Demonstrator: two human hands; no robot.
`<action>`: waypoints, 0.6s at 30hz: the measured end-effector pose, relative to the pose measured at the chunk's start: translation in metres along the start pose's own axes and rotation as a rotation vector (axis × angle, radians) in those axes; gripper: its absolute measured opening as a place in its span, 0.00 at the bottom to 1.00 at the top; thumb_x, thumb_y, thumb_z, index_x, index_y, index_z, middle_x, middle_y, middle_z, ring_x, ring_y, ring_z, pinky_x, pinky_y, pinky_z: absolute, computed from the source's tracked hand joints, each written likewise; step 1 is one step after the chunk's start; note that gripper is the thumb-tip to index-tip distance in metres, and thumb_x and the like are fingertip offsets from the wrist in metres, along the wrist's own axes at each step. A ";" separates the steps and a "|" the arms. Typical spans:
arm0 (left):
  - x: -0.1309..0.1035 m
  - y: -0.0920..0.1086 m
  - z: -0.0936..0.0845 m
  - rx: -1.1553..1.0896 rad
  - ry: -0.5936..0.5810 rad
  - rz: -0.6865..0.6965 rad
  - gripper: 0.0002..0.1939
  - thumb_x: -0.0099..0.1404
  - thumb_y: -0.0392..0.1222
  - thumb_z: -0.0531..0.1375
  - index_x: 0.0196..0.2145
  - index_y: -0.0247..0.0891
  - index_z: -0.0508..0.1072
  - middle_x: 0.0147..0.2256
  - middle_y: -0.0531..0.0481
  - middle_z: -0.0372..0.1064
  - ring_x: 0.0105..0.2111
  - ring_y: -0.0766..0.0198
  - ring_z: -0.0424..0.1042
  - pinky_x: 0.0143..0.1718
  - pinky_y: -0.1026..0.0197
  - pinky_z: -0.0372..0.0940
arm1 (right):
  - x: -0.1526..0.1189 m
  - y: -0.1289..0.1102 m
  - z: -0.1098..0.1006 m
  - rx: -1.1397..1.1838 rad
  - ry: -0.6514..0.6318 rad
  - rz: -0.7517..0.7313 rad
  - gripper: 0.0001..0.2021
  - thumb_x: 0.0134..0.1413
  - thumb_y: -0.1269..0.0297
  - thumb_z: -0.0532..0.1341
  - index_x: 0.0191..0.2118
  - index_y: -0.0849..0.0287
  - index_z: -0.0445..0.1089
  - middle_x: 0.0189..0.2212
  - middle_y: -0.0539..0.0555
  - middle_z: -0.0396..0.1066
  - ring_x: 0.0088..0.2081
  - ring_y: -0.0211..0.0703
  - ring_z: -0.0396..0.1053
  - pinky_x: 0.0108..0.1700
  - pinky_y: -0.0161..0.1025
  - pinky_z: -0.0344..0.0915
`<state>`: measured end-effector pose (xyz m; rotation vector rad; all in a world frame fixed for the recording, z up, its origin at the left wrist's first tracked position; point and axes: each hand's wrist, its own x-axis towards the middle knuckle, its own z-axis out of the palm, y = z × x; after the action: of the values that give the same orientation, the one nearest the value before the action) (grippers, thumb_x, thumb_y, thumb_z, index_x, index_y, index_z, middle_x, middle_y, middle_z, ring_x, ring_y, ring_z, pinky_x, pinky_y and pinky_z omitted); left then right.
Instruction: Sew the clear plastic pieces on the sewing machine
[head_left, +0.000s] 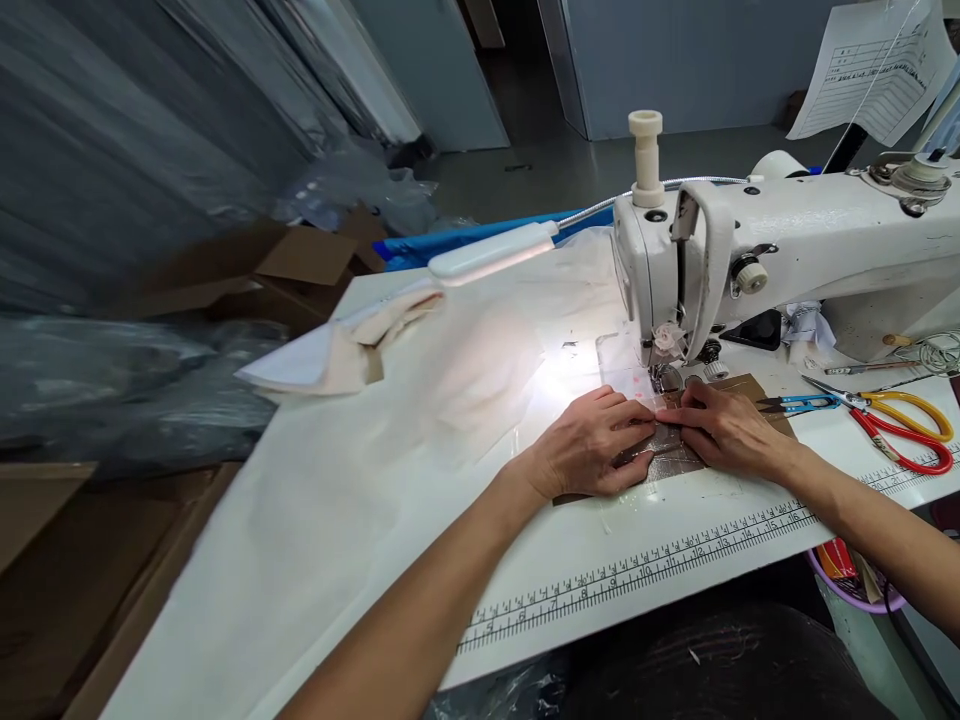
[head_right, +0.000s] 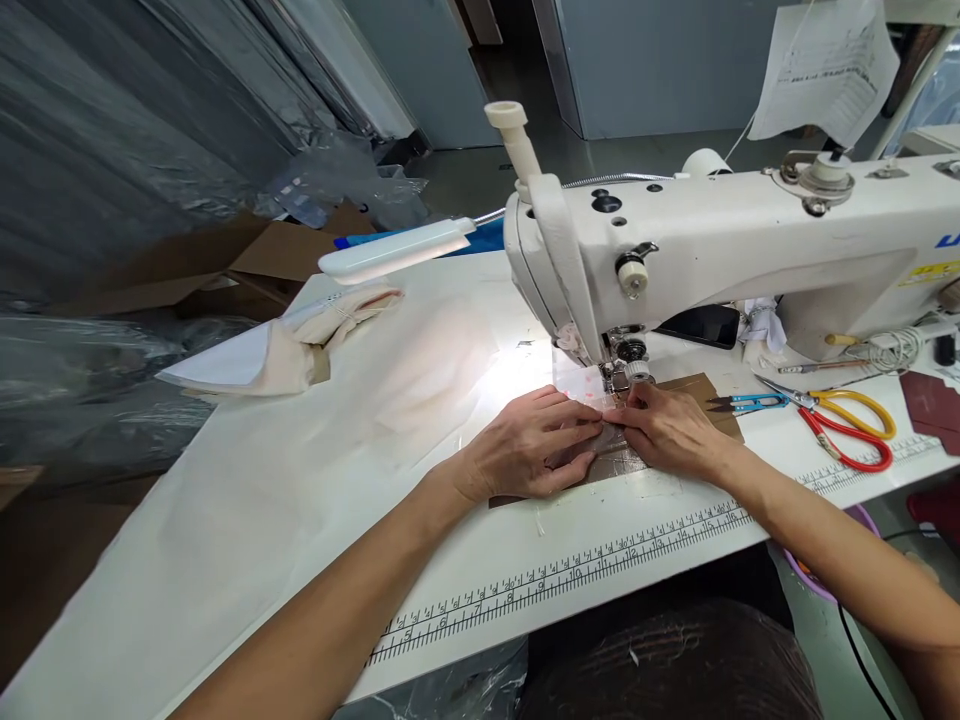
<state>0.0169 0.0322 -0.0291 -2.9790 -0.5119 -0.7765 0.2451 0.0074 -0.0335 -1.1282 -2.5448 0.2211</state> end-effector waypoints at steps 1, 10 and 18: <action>0.000 0.000 0.000 -0.002 -0.008 -0.006 0.11 0.65 0.41 0.55 0.36 0.37 0.76 0.38 0.47 0.76 0.30 0.63 0.71 0.32 0.56 0.65 | 0.000 0.000 0.000 0.000 -0.001 -0.008 0.17 0.64 0.68 0.52 0.52 0.54 0.74 0.39 0.57 0.68 0.36 0.43 0.69 0.38 0.41 0.68; 0.002 0.001 -0.003 -0.018 -0.003 -0.025 0.10 0.63 0.40 0.55 0.35 0.37 0.76 0.34 0.47 0.75 0.29 0.62 0.69 0.32 0.56 0.65 | 0.000 -0.001 -0.001 -0.038 -0.010 -0.037 0.18 0.63 0.68 0.50 0.52 0.55 0.73 0.38 0.57 0.68 0.36 0.43 0.68 0.35 0.40 0.68; 0.000 0.000 -0.006 -0.020 -0.039 -0.052 0.11 0.63 0.40 0.55 0.37 0.36 0.76 0.38 0.46 0.75 0.31 0.61 0.70 0.34 0.56 0.65 | 0.002 -0.005 0.000 -0.051 0.034 -0.048 0.17 0.63 0.71 0.50 0.51 0.58 0.72 0.35 0.57 0.68 0.34 0.43 0.68 0.32 0.39 0.68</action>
<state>0.0141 0.0314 -0.0240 -3.0161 -0.5889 -0.7329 0.2405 0.0060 -0.0312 -1.0782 -2.5576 0.1252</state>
